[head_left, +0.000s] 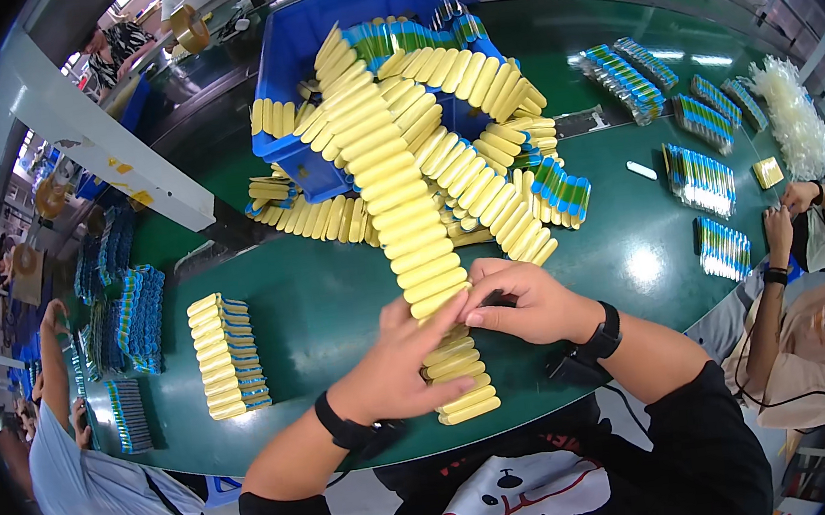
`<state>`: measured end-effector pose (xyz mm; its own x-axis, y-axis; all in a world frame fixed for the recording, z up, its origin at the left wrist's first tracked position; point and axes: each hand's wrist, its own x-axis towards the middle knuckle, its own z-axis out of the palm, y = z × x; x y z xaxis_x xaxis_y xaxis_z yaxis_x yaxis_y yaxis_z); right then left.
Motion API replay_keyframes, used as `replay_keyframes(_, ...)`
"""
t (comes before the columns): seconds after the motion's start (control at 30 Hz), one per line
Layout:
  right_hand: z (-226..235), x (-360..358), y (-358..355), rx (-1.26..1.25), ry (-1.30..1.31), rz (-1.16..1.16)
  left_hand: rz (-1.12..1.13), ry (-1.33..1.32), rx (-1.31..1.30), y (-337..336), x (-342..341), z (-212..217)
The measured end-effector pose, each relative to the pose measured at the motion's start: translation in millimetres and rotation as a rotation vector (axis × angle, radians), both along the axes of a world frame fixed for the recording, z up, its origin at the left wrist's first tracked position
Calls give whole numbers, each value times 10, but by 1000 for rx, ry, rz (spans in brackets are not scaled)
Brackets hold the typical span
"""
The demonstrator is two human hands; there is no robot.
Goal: The person uses a small blade to cut a long strip of yellow-wrapped batteries into individual pieces, stacking them on the table. They then pick up a new strip from a blue bin and continue the process.
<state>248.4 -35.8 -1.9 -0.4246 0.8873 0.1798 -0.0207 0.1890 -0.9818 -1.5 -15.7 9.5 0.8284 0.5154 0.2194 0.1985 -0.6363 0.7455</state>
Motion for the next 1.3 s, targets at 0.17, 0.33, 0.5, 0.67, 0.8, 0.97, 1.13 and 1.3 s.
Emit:
replay_keyframes(0.17, 31, 26, -52, -235, 81, 230, -79, 18, -60, -32, 33, -17)
replay_keyframes(0.33, 145, 48, -73, -384, -72, 610, 45, -230, -215, 95, -7, -61)
replay_keyframes(0.5, 189, -17, -156, -492, -77, 835, 170, -264, -262, 342, 30, -26)
replay_keyframes(0.67, 154, -28, -157, -562, -77, 799, 283, 60, -12, 364, -28, -120)
replay_keyframes(0.8, 54, -54, -152, -543, -90, 759, 299, 204, 27, 349, -18, -93)
replay_keyframes(0.97, 112, 8, -21, -601, -236, 876, 294, 251, 37, 360, 5, -86)
replay_keyframes(1.13, 131, 18, 15, -451, 159, 163, 315, 186, 21, 374, -6, -130)
replay_keyframes(1.3, -111, -174, 143, 41, -74, -101, 321, 155, 0, 363, -1, -108)
